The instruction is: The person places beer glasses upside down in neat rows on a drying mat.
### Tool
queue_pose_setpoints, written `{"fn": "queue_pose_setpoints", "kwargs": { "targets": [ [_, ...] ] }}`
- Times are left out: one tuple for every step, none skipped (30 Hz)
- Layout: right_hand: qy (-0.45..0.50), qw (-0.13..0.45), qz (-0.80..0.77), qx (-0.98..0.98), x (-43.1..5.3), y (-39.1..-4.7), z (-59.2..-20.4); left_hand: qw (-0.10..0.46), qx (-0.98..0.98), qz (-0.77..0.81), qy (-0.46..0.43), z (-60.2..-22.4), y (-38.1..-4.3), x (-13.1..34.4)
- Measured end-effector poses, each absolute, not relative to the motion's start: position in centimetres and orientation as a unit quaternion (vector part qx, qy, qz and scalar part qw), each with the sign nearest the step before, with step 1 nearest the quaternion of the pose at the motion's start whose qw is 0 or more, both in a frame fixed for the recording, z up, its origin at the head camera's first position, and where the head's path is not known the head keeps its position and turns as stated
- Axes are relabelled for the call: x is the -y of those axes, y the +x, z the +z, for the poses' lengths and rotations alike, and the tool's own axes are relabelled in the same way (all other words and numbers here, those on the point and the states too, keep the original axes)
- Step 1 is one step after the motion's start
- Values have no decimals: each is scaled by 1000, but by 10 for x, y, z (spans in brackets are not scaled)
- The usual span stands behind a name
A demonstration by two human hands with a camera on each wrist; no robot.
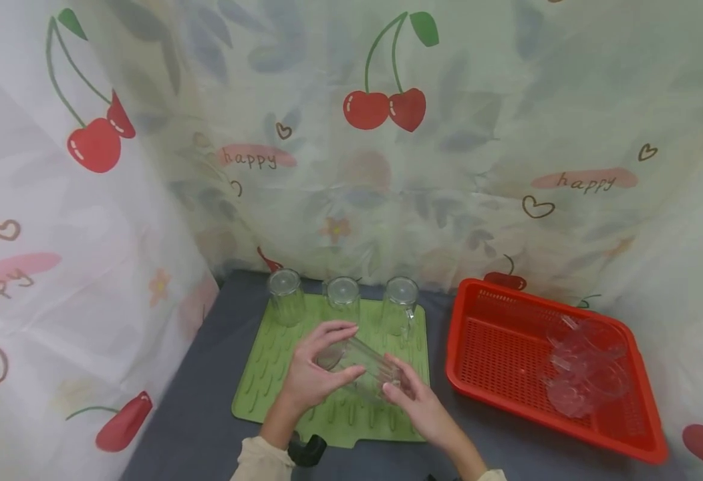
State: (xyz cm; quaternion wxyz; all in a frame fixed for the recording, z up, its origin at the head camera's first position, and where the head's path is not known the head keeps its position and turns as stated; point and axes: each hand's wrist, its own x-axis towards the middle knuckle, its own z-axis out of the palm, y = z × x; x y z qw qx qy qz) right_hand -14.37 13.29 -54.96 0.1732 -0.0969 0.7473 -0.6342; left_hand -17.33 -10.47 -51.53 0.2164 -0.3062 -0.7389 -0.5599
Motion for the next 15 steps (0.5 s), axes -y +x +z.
{"fn": "queue_pose_setpoints", "kwargs": {
  "targets": [
    [-97, 167, -630, -752, -134, -143, -551, 218, 738, -559, -307, -515, -174, 105],
    [-97, 164, -628, -754, -135, -143, -551, 219, 737, -561, -306, -516, -174, 105],
    [-95, 159, -628, -756, -137, -144, -552, 223, 737, -561, -304, -516, -174, 105],
    [-92, 155, -628, -757, -139, -144, -552, 225, 738, -561, -300, -517, -174, 106],
    [-90, 151, -629, -757, -141, -145, -552, 227, 738, -562, -296, -517, -175, 107],
    [-86, 147, -633, -755, -144, -145, -551, 228, 741, -560, -290, -516, -176, 108],
    [-81, 141, -637, -754, -147, -146, -551, 232, 744, -558, -285, -515, -176, 110],
    [-75, 134, -639, -754, -151, -147, -550, 236, 748, -555, -278, -514, -177, 112],
    [-68, 125, -640, -755, -155, -148, -549, 241, 751, -551, -273, -513, -178, 114],
    [-64, 115, -640, -757, -159, -148, -548, 246, 754, -547, -267, -511, -178, 116],
    [-61, 105, -639, -759, -162, -149, -546, 252, 756, -543, -263, -510, -179, 119],
    [-58, 96, -638, -762, -166, -149, -545, 258, 759, -539, -258, -509, -180, 122],
    [-54, 88, -635, -766, -170, -149, -543, 264, 761, -537, -252, -507, -181, 124],
    [-51, 81, -633, -768, -173, -150, -542, 268, 762, -535, -247, -507, -182, 127],
    [-48, 77, -631, -770, -176, -150, -540, 269, 765, -533, -239, -506, -183, 129]
  ]
}}
